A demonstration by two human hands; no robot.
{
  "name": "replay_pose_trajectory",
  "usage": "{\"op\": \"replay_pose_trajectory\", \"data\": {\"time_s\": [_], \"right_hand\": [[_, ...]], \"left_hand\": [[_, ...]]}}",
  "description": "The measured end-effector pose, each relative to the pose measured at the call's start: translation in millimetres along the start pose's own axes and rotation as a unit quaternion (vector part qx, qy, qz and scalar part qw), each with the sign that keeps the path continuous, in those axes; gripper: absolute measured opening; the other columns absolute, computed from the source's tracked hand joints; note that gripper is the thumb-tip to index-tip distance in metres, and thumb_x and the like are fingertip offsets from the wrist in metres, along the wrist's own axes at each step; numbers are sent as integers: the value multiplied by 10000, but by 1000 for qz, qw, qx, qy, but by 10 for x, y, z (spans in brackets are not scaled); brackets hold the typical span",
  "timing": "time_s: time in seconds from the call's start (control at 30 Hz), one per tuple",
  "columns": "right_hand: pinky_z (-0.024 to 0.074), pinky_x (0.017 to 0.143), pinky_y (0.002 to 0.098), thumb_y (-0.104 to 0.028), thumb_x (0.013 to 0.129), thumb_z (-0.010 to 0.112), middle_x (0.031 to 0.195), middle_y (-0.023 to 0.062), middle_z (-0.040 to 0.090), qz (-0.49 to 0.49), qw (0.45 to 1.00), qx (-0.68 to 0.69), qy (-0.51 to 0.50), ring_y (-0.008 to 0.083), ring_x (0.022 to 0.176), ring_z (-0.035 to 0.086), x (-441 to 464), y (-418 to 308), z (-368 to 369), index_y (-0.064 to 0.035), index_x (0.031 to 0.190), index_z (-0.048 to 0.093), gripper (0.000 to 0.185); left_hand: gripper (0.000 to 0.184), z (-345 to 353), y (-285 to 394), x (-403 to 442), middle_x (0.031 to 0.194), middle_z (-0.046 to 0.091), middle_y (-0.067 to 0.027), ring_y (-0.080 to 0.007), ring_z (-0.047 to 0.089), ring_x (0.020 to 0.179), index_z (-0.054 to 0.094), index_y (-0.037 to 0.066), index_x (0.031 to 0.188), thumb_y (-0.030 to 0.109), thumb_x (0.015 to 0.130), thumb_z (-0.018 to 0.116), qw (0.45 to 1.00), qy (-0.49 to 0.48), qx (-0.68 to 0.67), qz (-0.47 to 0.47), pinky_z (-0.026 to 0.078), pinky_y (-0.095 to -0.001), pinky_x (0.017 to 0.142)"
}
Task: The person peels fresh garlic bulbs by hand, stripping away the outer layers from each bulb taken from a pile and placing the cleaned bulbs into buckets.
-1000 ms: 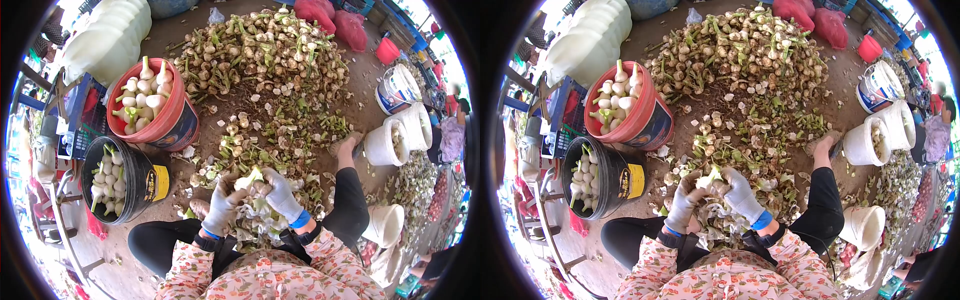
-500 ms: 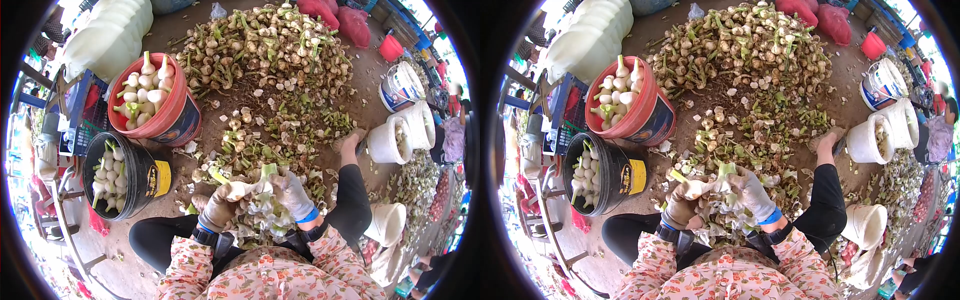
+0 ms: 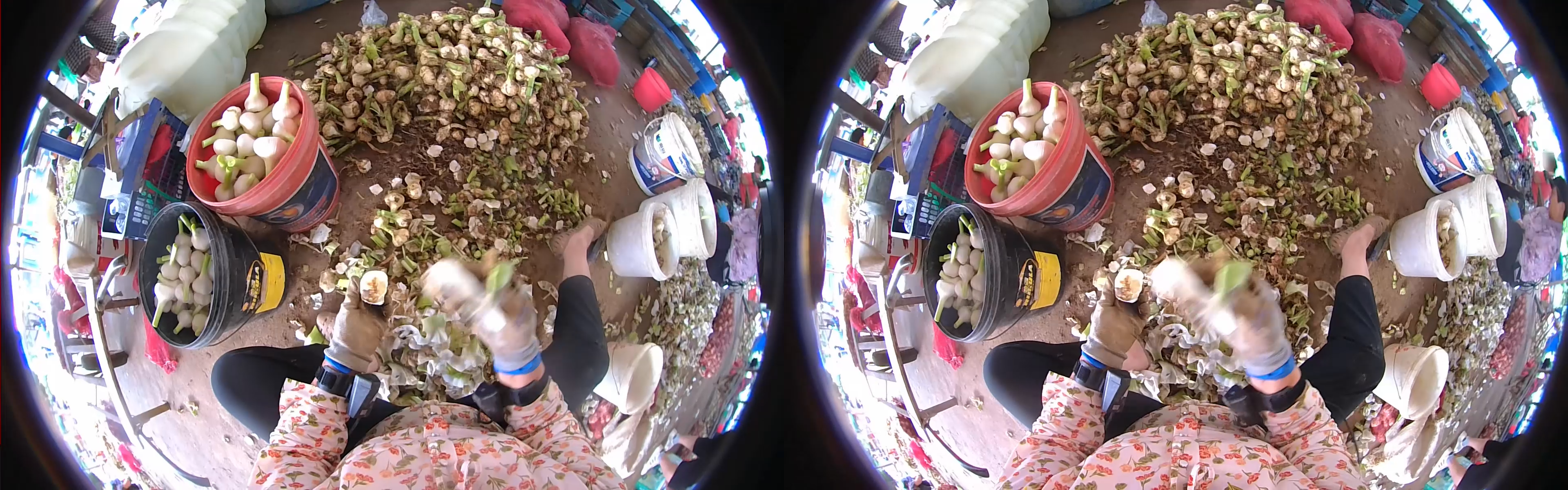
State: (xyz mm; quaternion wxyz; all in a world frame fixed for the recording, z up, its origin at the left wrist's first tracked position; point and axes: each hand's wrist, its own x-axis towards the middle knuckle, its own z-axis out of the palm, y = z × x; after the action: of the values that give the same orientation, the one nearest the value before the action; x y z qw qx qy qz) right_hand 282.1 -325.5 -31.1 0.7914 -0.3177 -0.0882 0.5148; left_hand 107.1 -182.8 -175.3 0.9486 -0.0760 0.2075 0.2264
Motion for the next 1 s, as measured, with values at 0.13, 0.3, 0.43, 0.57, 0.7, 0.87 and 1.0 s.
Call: {"op": "replay_pose_trajectory", "data": {"time_s": [0.13,0.3,0.43,0.57,0.7,0.87,1.0], "right_hand": [[519,798,345,-218,780,675,1098,115,613,165,875,-447,-88,237,949,628,313,-55,-488,-42,1228,520,506],[489,820,376,-137,787,662,1037,134,610,-191,662,-721,-66,321,941,604,307,599,-458,-48,1204,513,452],[508,754,356,-106,828,598,996,117,626,-207,690,-686,-103,252,836,613,432,812,-206,-58,1009,567,190],[486,599,223,-23,874,551,857,68,650,-59,943,-303,126,96,664,569,621,538,-130,-64,885,572,47],[486,648,216,-2,848,544,885,63,640,25,905,-409,114,115,717,584,744,502,-627,-22,1056,562,209],[483,662,244,-124,833,638,920,69,606,-101,796,-592,-79,103,764,559,778,860,-280,-43,1215,513,410],[449,602,228,-182,860,636,826,21,593,124,910,-394,-24,69,667,516,941,930,105,-26,1185,526,377]], "left_hand": [[357,235,-13,-66,1057,637,-86,-207,607,954,559,47,1142,335,935,527,988,91,105,71,528,-333,803],[330,285,-27,-105,945,657,-74,-190,641,780,582,50,1082,336,917,560,969,173,160,71,552,-323,670],[336,573,-239,-179,883,658,-63,-178,642,741,598,47,1043,346,891,601,941,209,244,105,546,-293,626],[328,575,-171,-194,900,658,-53,-164,638,746,597,47,1039,329,876,625,925,182,297,155,540,-279,626],[240,829,4,-314,908,655,-30,-137,631,761,593,71,1022,270,890,619,912,178,303,210,530,-262,630],[132,763,122,-114,776,629,-13,-93,571,652,608,65,902,187,873,652,826,224,376,356,470,-223,600],[109,751,71,-97,802,599,9,-61,530,718,587,50,907,98,849,665,779,203,485,343,442,-209,677]]}}
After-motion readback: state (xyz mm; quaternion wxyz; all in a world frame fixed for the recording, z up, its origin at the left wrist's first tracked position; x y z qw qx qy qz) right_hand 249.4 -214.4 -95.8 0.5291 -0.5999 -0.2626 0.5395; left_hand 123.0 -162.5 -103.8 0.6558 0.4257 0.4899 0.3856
